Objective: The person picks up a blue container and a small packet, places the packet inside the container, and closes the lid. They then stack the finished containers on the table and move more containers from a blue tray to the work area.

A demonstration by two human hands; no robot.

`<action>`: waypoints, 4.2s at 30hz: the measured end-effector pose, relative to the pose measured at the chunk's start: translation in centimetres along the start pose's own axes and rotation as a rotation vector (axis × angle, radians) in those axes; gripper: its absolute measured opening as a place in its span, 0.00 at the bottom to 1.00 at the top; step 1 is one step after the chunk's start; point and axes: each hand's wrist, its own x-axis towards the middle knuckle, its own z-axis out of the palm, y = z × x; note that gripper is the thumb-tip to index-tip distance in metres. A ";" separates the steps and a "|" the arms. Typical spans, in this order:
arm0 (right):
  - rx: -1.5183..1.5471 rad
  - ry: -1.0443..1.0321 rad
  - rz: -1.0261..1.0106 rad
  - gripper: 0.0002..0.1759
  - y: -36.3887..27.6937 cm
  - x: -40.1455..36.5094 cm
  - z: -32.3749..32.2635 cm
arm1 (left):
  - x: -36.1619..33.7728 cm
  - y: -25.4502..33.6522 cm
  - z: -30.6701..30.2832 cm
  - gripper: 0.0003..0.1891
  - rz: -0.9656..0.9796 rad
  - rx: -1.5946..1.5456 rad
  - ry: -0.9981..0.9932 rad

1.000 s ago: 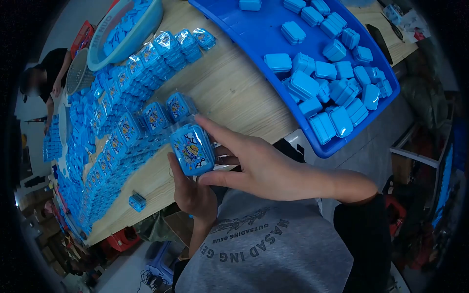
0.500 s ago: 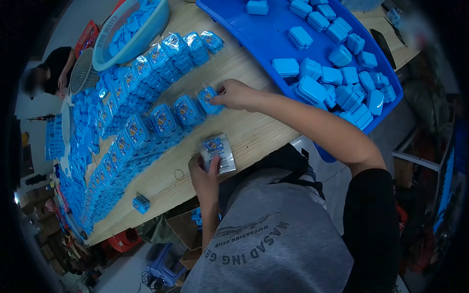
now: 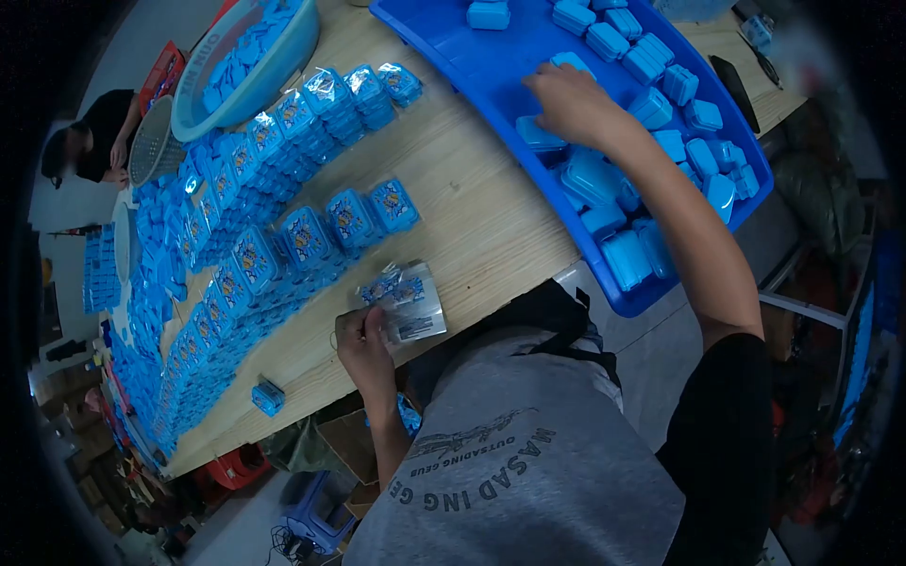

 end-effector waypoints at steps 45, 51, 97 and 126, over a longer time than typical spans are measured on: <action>1.499 0.193 0.154 0.30 -14.9 -10.7 6.9 | 1.8 0.5 -3.1 0.06 -0.480 -0.818 -0.299; 1.099 0.082 -0.117 0.28 -15.1 -11.7 2.5 | 1.1 3.0 -4.8 0.04 -0.379 -1.070 -0.336; 0.927 0.049 -0.463 0.48 -16.0 -9.0 0.5 | -1.2 8.0 -3.1 0.29 -0.442 -0.972 -0.541; -0.121 0.072 0.402 0.31 5.1 2.9 2.6 | 0.5 0.3 0.1 0.04 -0.122 -0.070 -0.051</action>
